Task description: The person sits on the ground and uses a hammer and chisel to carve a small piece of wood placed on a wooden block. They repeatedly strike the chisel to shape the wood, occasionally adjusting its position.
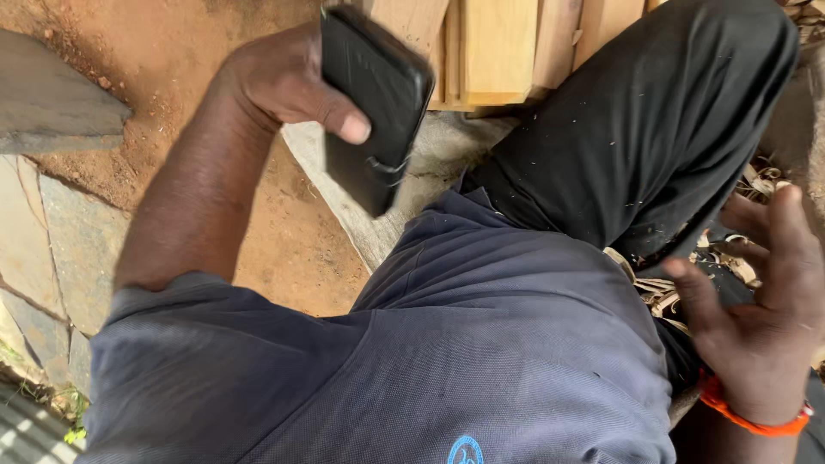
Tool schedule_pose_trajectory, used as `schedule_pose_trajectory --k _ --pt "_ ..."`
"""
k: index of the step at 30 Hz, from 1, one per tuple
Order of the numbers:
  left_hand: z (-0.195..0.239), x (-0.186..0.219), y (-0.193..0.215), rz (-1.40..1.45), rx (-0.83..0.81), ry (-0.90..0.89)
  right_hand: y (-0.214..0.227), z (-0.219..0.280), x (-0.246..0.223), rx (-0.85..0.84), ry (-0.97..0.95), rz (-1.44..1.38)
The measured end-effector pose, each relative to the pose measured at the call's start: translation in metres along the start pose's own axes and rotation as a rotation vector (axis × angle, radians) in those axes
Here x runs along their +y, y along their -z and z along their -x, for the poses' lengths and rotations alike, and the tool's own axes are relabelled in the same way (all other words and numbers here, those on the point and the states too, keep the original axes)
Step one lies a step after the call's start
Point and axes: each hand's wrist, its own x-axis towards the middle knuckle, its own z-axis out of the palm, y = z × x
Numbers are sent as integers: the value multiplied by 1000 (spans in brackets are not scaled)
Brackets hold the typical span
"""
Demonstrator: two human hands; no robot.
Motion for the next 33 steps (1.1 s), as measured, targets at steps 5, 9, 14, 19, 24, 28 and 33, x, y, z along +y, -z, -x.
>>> schedule_pose_trajectory --k 5,9,14,19,24,28,33 --pt "0 -89 -1 -354 177 831 15 40 38 22 -286 157" --pt "-21 -177 12 -409 204 823 18 57 41 97 -319 -131" --pt "-10 -213 61 -409 265 865 22 38 21 -42 -164 -136" --pt "16 -221 72 -369 527 907 13 21 5 -58 -134 -36" --pt "33 -232 71 -154 672 680 8 12 0 -182 -138 169" --pt "17 -231 85 -657 534 954 25 3 -15 -247 -91 147" --pt "2 -128 101 -1307 298 1257 64 -1 -60 -292 17 -363"
